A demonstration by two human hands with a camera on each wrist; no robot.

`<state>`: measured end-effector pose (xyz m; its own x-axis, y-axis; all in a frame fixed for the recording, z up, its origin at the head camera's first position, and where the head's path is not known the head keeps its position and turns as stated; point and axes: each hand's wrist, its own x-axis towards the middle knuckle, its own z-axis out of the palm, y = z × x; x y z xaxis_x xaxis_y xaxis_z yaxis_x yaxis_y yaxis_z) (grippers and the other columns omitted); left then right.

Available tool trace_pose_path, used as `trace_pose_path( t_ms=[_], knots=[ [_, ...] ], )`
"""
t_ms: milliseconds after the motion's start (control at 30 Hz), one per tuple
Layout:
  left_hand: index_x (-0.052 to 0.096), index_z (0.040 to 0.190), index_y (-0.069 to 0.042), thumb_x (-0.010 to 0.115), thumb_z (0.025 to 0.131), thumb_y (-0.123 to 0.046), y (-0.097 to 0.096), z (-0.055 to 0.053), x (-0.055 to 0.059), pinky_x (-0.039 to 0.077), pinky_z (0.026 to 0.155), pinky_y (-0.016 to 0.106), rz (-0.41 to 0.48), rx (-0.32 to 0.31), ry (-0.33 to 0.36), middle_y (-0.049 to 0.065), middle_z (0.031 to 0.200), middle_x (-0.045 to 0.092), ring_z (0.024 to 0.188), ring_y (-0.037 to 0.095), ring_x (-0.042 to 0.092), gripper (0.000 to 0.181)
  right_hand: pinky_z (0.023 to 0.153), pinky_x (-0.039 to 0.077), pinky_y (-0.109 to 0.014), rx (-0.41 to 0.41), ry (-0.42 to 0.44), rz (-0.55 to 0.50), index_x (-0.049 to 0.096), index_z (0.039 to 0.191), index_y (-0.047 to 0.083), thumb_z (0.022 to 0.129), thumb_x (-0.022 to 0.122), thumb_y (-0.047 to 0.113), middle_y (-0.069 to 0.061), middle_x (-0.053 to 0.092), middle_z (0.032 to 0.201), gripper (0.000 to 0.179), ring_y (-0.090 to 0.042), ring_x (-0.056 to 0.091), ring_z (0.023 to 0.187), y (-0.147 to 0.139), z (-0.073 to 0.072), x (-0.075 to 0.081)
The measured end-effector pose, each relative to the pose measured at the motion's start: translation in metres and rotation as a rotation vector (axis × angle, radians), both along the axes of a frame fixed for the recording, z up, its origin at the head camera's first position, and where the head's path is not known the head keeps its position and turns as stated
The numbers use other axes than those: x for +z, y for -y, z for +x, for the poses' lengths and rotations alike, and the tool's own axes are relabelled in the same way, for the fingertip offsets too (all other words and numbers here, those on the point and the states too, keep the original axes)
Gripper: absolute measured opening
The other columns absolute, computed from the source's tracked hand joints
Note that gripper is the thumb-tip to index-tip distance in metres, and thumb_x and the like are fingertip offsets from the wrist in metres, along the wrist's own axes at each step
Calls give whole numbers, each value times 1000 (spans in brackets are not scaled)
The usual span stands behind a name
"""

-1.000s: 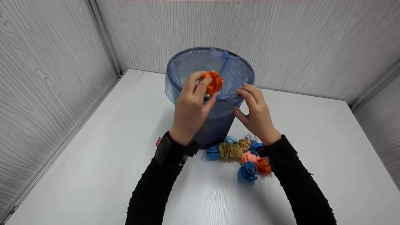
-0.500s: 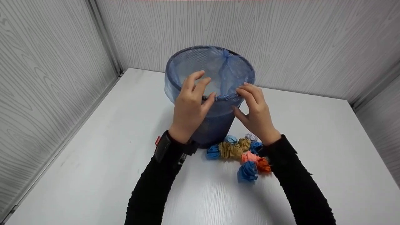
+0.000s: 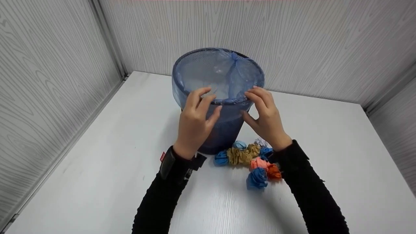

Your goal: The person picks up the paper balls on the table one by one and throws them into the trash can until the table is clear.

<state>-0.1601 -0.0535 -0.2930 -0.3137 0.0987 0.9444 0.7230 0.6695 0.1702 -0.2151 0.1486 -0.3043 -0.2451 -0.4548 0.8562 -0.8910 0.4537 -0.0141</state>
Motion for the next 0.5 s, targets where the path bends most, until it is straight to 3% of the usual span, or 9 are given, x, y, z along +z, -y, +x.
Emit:
trace_pose_path(
  t_ms=[267, 400, 500],
  knots=[
    [58, 97, 2, 64, 79, -6, -5, 14, -24, 47, 69, 30, 1, -27, -37, 17, 107, 49, 95, 27, 51, 20, 97, 29, -38, -8, -6, 7, 46, 117, -5, 79, 63, 2, -19, 43, 120, 42, -31, 36, 118, -3, 5, 0],
    [61, 97, 2, 64, 78, -6, -9, 19, -36, 47, 73, 29, -61, -23, -10, 17, 106, 50, 94, 26, 51, 20, 96, 32, -38, -11, -17, 0, 47, 116, -5, 74, 66, -3, -19, 43, 121, 46, -32, 38, 117, -5, 13, 0],
    [62, 97, 2, 64, 78, -7, -13, 20, -45, 47, 75, 29, -116, -26, 27, 15, 105, 51, 92, 25, 52, 20, 96, 32, -39, -10, -27, -6, 47, 116, -4, 77, 65, 1, -18, 43, 122, 43, -32, 38, 117, -7, 21, 0]
  ],
)
